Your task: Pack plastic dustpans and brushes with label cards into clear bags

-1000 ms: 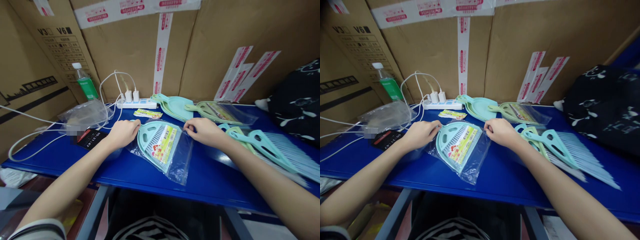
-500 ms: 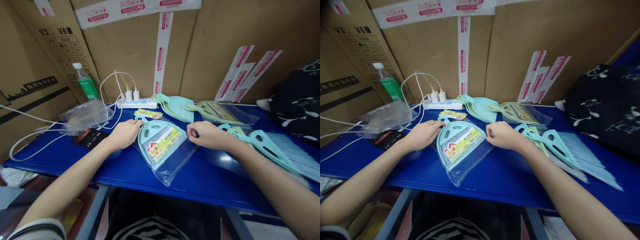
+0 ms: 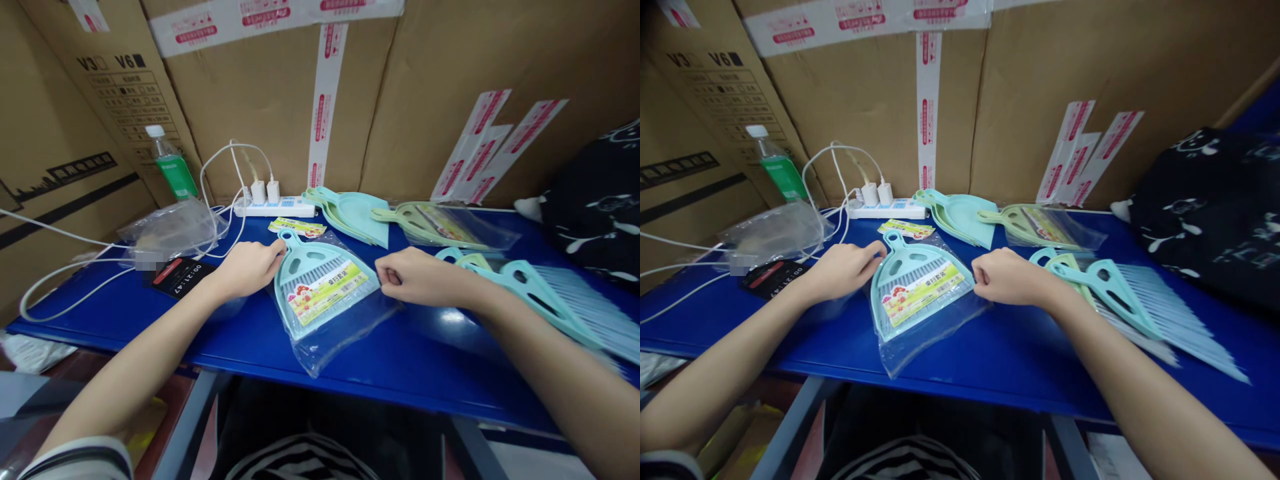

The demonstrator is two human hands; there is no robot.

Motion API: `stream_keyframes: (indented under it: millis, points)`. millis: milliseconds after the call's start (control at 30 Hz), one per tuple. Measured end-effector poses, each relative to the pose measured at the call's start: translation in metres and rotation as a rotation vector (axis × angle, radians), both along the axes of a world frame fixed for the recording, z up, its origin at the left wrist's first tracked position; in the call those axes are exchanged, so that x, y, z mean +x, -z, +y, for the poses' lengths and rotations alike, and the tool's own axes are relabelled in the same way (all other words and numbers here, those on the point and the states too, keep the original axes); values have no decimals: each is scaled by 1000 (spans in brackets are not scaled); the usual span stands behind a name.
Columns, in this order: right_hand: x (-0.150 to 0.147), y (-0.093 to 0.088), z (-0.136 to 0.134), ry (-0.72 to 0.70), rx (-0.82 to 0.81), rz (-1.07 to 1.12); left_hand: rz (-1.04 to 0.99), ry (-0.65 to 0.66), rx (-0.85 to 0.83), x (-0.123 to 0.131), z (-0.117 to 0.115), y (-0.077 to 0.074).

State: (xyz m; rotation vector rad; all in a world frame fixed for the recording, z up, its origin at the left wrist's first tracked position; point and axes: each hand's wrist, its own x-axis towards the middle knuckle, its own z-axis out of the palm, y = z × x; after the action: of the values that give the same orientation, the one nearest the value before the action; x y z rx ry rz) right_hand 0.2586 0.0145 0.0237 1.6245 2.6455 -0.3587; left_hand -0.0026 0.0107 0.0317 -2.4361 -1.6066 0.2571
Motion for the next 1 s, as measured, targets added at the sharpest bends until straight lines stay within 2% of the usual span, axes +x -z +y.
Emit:
stream_keyframes:
  millis: [233, 433, 667, 867, 1000]
  points:
    - [1, -5, -5, -65, -136, 23, -107, 121, -37, -4, 2, 4]
    - [8, -3, -1, -141, -167, 64, -160, 217, -18, -8, 5, 9]
    - [3, 2, 6, 27, -87, 236, -132, 190, 46, -7, 5, 9]
    - [3, 13, 9, -25, -70, 292, -108, 158, 82, -7, 2, 4]
    - [3, 12, 8, -43, -77, 273, -141, 170, 44, -8, 0, 1]
